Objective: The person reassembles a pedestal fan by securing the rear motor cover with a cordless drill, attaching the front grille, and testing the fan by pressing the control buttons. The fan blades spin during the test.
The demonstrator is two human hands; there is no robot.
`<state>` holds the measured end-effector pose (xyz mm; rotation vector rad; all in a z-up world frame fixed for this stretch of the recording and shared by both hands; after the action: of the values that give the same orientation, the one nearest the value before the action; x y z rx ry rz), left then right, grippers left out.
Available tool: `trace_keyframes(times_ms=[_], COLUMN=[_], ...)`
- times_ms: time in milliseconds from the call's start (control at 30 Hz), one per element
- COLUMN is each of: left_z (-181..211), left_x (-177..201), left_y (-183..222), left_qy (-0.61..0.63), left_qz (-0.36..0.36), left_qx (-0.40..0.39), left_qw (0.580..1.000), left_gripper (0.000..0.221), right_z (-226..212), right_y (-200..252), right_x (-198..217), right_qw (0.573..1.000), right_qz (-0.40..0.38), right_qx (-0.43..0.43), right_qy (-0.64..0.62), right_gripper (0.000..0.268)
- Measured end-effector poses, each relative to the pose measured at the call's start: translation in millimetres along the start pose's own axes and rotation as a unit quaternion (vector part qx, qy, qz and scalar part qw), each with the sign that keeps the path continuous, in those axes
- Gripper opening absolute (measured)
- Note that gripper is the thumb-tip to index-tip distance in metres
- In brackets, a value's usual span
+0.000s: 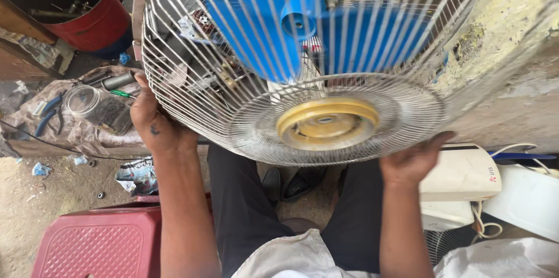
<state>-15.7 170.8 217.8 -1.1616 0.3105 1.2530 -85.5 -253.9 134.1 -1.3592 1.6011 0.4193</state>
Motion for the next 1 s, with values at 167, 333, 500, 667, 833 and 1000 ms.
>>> trace_keyframes(times_ms=[167, 333, 500, 667, 833, 1000], left_z=[-5.5, 0.9, 12.9, 18.1, 14.6, 13.3], left_x=[16.7, 9.8, 5.3, 9.2, 14.0, 2.8], left_y=[-8.9, -27.2, -51.5, -58.7, -76.5, -85.9], left_qy=[0.016, 0.032, 0.046, -0.027, -0.152, -0.252], left_qz=[0.038, 0.046, 0.039, 0.021, 0.047, 0.022], left_qx=[0.014, 0.020, 0.037, 0.035, 0.002, -0.001], left_qw=[0.999, 0.998, 0.997, 0.999, 0.987, 0.968], left_gripper=[0.034, 0.034, 0.038, 0.041, 0.032, 0.030], right_z=[-40.3, -56.2, -48.7, -40.1, -46.6, -57.0], right_y=[-26.5, -48.9, -52.9, -51.1, -62.3, -81.7], right_x=[-35.6, -52.1, -52.6, -59.1, -65.3, -66.0], right_qw=[0.968, 0.948, 0.952, 0.950, 0.950, 0.939], right_qz=[-0.156, -0.173, -0.134, -0.147, -0.165, -0.161], right_qx=[0.046, 0.062, 0.042, 0.062, 0.071, 0.105], right_qy=[0.192, 0.261, 0.271, 0.268, 0.254, 0.285], right_gripper=[0.079, 0.053, 0.035, 0.045, 0.048, 0.030])
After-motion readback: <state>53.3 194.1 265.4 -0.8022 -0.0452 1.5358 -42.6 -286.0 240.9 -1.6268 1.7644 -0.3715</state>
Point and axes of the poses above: each hand's wrist, its own y-axis away from the middle knuckle, its own x-axis out of the back of the hand, z = x × y, the point moved 2 cm from there along -y, towards the middle knuckle, and after that the axes turned 13 degrees about -z, right-handed, at the moved point
